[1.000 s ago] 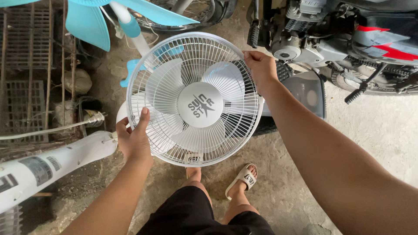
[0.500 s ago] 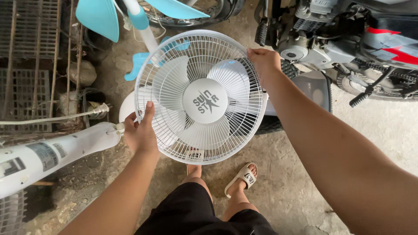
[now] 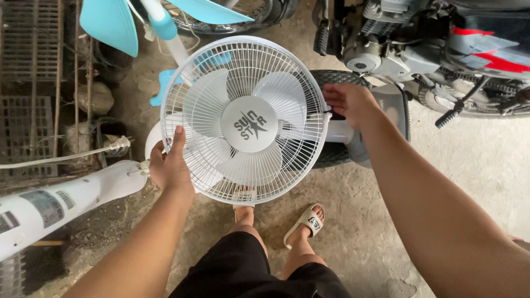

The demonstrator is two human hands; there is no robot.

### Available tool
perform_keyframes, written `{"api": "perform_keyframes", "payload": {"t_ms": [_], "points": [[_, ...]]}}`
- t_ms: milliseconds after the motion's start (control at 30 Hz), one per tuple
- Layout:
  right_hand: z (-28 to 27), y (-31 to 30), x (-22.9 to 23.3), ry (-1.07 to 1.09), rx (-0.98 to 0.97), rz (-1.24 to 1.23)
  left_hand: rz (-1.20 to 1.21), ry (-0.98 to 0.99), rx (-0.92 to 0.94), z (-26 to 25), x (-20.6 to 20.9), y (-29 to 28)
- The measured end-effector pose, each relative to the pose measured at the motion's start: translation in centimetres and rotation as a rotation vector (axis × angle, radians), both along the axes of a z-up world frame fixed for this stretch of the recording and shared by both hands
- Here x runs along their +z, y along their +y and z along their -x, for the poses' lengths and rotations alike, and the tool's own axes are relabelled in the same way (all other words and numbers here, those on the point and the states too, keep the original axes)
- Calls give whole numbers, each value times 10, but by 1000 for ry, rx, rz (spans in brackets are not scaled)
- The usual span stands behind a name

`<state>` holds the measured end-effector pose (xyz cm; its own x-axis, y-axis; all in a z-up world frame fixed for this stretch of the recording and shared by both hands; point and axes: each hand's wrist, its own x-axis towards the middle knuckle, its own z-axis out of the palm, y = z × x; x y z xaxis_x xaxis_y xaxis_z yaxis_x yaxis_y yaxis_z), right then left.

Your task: The person assembles a white pedestal fan by hand. They attach the fan blades to the motor hub, secure the center cap, wipe the cap with a cloth, and then attach both the rear and front wire cages to complete the assembly.

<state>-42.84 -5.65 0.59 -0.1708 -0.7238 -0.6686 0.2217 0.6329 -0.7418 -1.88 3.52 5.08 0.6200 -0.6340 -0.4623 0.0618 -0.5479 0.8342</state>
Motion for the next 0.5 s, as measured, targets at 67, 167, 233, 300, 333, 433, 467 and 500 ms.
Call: {"api": "perform_keyframes", "payload": {"t_ms": [67, 167, 233, 300, 333, 433, 467, 500], "points": [[13, 18, 4, -96, -98, -81, 14, 36, -18, 0, 2, 1], [11, 40, 2, -165, -14, -11, 75, 111, 12, 0, 5, 0], [9, 46, 2, -194, -64, -4, 112, 151, 31, 1, 5, 0], [7, 51, 0, -210, -85, 13, 147, 172, 34, 1, 3, 0], [5, 52, -2, -208, -83, 26, 163, 174, 27, 1, 2, 0], [2, 59, -11, -258, -95, 75, 176, 186, 24, -1, 1, 0], [2, 61, -14, -282, -103, 93, 173, 191, 26, -1, 1, -1], [2, 63, -15, -261, -84, 102, 158, 175, 25, 0, 2, -1]]}}
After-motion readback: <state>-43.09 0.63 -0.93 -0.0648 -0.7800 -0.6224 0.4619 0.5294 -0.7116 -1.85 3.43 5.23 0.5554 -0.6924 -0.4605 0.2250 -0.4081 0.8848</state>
